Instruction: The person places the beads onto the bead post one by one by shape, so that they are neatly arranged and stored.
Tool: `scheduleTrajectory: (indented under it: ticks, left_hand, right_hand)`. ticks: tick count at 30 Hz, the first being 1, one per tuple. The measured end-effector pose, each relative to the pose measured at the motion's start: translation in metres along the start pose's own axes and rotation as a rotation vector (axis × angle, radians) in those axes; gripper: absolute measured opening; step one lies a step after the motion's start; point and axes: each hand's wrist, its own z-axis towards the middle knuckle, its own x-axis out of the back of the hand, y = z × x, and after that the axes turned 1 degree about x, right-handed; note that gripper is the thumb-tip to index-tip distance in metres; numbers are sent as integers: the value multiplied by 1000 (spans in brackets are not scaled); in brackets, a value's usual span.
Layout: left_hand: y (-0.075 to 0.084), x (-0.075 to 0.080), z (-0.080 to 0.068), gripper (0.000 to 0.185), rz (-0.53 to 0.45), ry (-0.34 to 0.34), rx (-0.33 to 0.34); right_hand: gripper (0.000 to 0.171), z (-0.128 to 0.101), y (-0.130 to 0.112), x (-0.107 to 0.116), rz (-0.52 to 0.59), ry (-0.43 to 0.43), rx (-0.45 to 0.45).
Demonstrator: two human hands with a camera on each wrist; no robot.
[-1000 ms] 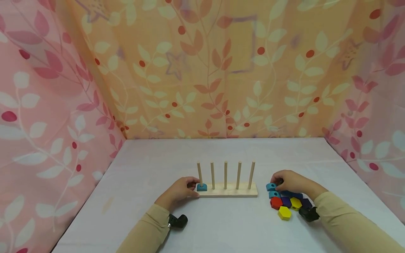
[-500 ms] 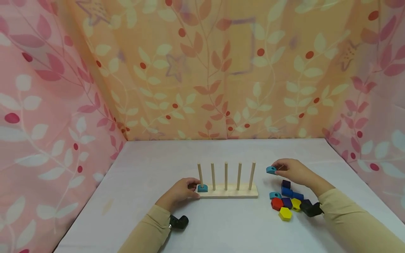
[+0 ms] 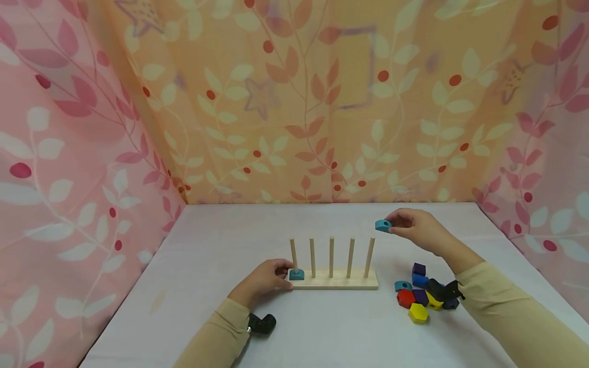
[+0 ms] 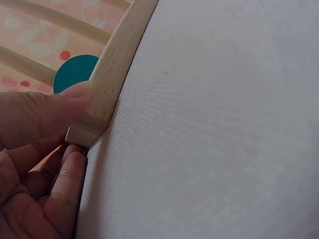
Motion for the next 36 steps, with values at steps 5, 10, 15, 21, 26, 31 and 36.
scheduleTrajectory:
  ticks: [5, 10, 15, 21, 26, 31, 36]
  left_hand:
    - [-1, 0, 0, 49, 6, 2, -28]
    - [-2, 1, 2, 48, 7, -4, -1]
    - [-3, 3, 3, 47, 7, -12, 5]
    - [-3, 3, 4, 46, 9, -16, -10]
    - [0, 2, 5, 46, 5, -26, -11]
    - [0, 3, 5, 46, 9, -23, -7]
    - [-2, 3, 4, 46, -3, -25, 0]
  right_hand:
    - [24, 6, -22, -1, 35, 13, 63]
    - [25, 16, -40, -8, 45, 13, 111]
    - [23, 22, -58, -18, 100, -6, 152]
    - [23, 28, -77, -33, 170, -34, 190]
    - [21, 33, -91, -44, 204, -62, 211]
    - [19, 37, -107, -56, 271, -89, 250]
    - [19, 40, -120, -71, 302, -91, 255]
